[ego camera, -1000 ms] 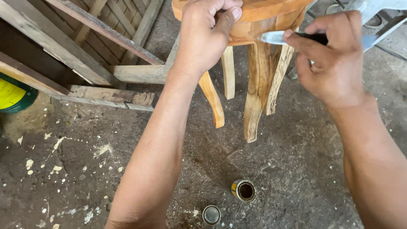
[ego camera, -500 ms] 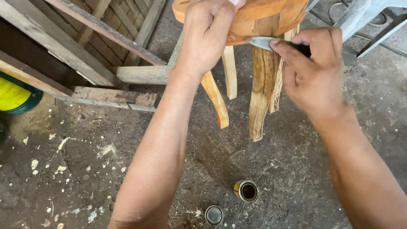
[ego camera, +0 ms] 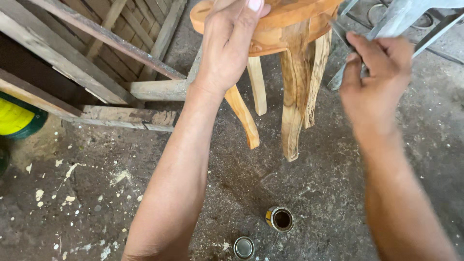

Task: The person applies a liquid finish to a round wooden stool and its curved legs using a small brush, then uses a small knife to scrape or refine details on the underside and around the joints.

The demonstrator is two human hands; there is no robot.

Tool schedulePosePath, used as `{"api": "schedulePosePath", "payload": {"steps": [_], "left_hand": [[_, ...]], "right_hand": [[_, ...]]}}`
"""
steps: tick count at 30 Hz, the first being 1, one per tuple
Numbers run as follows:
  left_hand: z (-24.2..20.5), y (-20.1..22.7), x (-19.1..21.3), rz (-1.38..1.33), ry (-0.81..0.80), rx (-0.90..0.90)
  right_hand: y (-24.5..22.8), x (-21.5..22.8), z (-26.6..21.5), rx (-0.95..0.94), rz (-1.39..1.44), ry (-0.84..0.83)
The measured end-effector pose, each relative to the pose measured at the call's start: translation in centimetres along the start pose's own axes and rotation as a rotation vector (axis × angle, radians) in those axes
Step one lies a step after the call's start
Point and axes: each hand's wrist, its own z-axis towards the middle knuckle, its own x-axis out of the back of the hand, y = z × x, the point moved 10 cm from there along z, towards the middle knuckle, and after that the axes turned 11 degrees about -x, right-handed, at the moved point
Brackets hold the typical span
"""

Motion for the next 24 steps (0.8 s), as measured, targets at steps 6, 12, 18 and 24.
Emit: {"api": "schedulePosePath", "payload": {"steps": [6,12,18,24], "left_hand": [[0.1,-0.7,-1.8,-0.036,-0.107,0.136],[-0.1,0.6,-2.4,0.081,-0.153,0.058],[-0.6,-2.2,-1.8,0.109,-0.152,0.290],[0.7,1.5,-2.4,0.082,-0.059,-0.058]], "right_hand": [[-1.8,-4.5,-5.6,-0.533,0.392,0.064],[-8.5,-6.4,-6.1,-0.575,0.345,0.136],[-7.8,-4.1,-5.8,-0.519,0.387,0.026],[-8.7,-4.8,-5.6,-0.332,0.339,0.036]]}}
